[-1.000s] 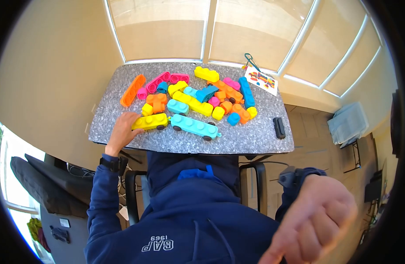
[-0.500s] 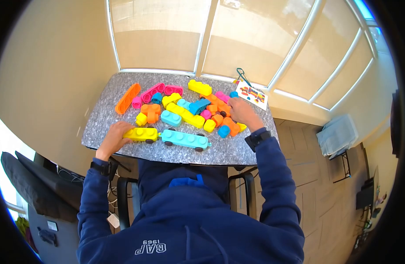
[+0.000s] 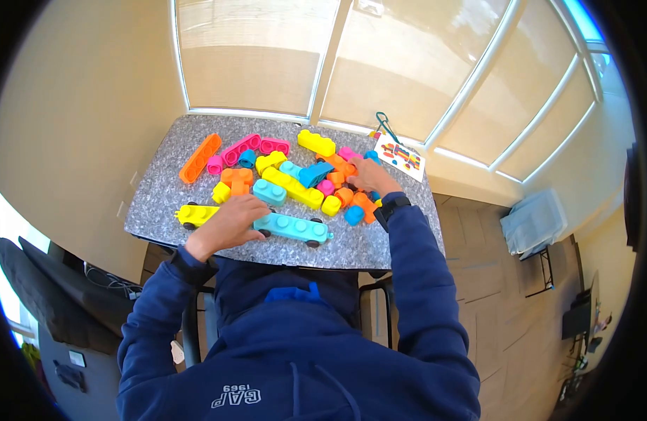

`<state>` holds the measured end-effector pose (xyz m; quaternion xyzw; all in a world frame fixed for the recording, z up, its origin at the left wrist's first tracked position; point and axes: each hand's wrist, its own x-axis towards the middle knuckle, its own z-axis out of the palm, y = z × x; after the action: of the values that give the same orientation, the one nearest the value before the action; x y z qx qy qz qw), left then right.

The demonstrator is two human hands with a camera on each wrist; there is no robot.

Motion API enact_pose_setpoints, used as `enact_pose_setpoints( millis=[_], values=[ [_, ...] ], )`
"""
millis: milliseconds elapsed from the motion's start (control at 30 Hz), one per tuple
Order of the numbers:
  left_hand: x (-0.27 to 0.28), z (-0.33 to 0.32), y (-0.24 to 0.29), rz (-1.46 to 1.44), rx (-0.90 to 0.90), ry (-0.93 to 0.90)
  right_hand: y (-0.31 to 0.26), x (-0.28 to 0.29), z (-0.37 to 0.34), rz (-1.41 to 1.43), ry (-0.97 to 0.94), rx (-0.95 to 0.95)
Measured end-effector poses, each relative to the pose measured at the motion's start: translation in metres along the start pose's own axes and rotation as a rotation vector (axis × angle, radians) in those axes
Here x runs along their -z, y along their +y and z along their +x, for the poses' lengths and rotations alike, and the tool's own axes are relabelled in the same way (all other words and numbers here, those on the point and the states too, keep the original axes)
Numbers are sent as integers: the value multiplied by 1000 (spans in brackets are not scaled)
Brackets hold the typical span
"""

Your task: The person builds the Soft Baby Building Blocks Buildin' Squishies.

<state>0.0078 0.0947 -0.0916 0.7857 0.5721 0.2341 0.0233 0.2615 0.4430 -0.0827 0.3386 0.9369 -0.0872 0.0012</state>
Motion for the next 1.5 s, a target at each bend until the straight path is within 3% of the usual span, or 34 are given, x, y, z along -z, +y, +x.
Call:
enact_pose_setpoints(
  millis=[133, 300, 400, 600, 700, 867, 1167, 1300, 1367, 1500],
  values=[
    [-25, 15, 2, 52, -68, -60, 14, -32, 25, 22, 43, 4],
    [-38, 24, -6, 102, -5, -173, 19, -39, 36, -50, 73, 9],
    [-42, 25, -14, 89, -9, -176, 18, -21, 19, -79, 169, 80],
    [-60, 26, -16, 74, 16, -95, 11, 20, -19, -151, 114, -65],
    [-63, 27, -15, 79, 0, -44, 18, 16, -32, -203, 224, -44],
    [-63, 26, -18, 68, -12, -48, 34, 6, -39, -643, 562, 243],
    [-64, 26, -20, 55, -1, -64, 14, 34, -61, -909, 626, 225],
    [-62, 26, -18, 35, 28, -84, 30, 23, -58, -804, 739, 250],
    [-62, 26, -19, 28, 35, -81, 34, 22, -64, -473, 729, 133],
    [-57, 25, -16, 27, 66, -125, 26, 25, -91, -159, 694, 209]
  ],
)
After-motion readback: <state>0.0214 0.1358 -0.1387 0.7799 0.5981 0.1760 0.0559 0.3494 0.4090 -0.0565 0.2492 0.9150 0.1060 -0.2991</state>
